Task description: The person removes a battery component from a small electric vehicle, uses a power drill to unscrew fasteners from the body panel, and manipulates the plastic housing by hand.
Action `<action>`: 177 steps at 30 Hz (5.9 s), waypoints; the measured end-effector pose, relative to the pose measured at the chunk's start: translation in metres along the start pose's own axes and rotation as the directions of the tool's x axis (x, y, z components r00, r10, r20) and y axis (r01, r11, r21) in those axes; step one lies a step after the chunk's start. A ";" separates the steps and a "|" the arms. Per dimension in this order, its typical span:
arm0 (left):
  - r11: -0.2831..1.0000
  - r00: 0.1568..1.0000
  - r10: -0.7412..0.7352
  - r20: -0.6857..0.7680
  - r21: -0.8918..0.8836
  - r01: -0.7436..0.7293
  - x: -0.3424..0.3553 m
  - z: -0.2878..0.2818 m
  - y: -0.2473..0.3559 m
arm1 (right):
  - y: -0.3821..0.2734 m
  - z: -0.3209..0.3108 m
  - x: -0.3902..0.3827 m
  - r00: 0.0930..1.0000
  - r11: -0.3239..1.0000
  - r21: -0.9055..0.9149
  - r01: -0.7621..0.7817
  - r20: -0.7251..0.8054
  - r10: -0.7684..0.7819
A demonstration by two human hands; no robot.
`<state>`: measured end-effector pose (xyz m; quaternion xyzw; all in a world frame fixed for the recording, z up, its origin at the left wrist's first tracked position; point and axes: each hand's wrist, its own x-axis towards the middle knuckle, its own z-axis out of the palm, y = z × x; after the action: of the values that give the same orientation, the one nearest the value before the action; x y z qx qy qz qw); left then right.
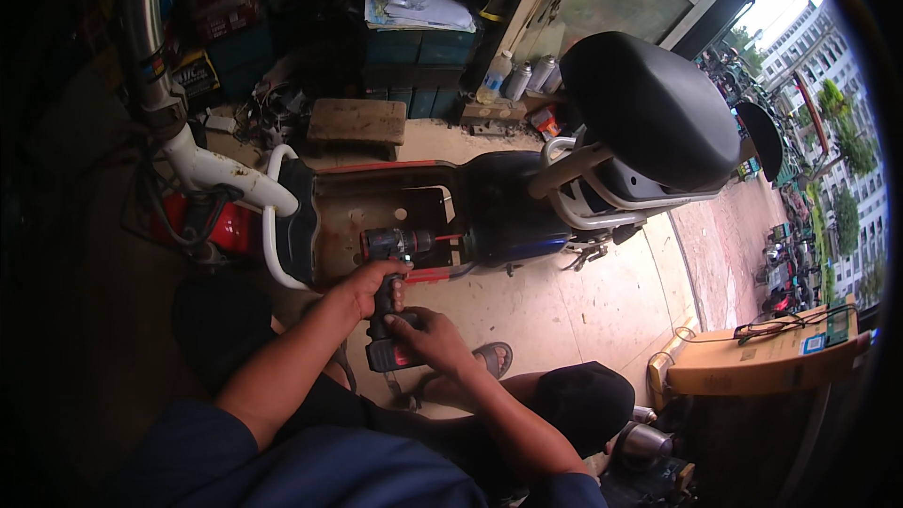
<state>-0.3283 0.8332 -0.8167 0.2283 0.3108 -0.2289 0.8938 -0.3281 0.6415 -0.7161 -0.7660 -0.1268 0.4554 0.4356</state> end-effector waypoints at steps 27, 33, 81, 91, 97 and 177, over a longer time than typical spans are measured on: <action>0.982 0.982 0.190 -0.012 0.004 -0.190 -0.025 0.011 0.035 | -0.014 -0.013 0.023 0.987 0.980 0.120 0.156 0.015 -0.159; 0.970 0.971 0.240 0.022 -0.056 -0.238 0.023 0.019 0.060 | -0.020 -0.039 0.045 0.972 0.959 0.186 0.215 -0.140 -0.191; 0.995 0.994 0.101 0.036 -0.009 -0.101 0.043 0.004 0.084 | -0.020 -0.015 0.068 0.968 0.969 0.193 0.151 -0.226 -0.106; 0.999 0.997 0.051 0.060 0.003 -0.051 0.041 -0.002 0.089 | -0.010 -0.010 0.080 0.957 0.972 0.161 0.174 -0.258 -0.128; 1.000 0.996 0.007 0.087 -0.024 -0.005 0.039 -0.003 0.094 | -0.013 -0.010 0.081 0.963 0.974 0.133 0.184 -0.224 -0.152; -0.259 0.966 0.245 0.083 0.966 -0.017 0.036 -0.047 -0.121 | 0.178 -0.065 0.042 0.311 0.758 0.562 -0.330 -0.694 0.649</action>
<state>-0.3907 0.7538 -0.9058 0.8906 0.0480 -0.2694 0.3632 -0.2884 0.5261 -0.8667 -0.8049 0.4259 0.1339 0.3910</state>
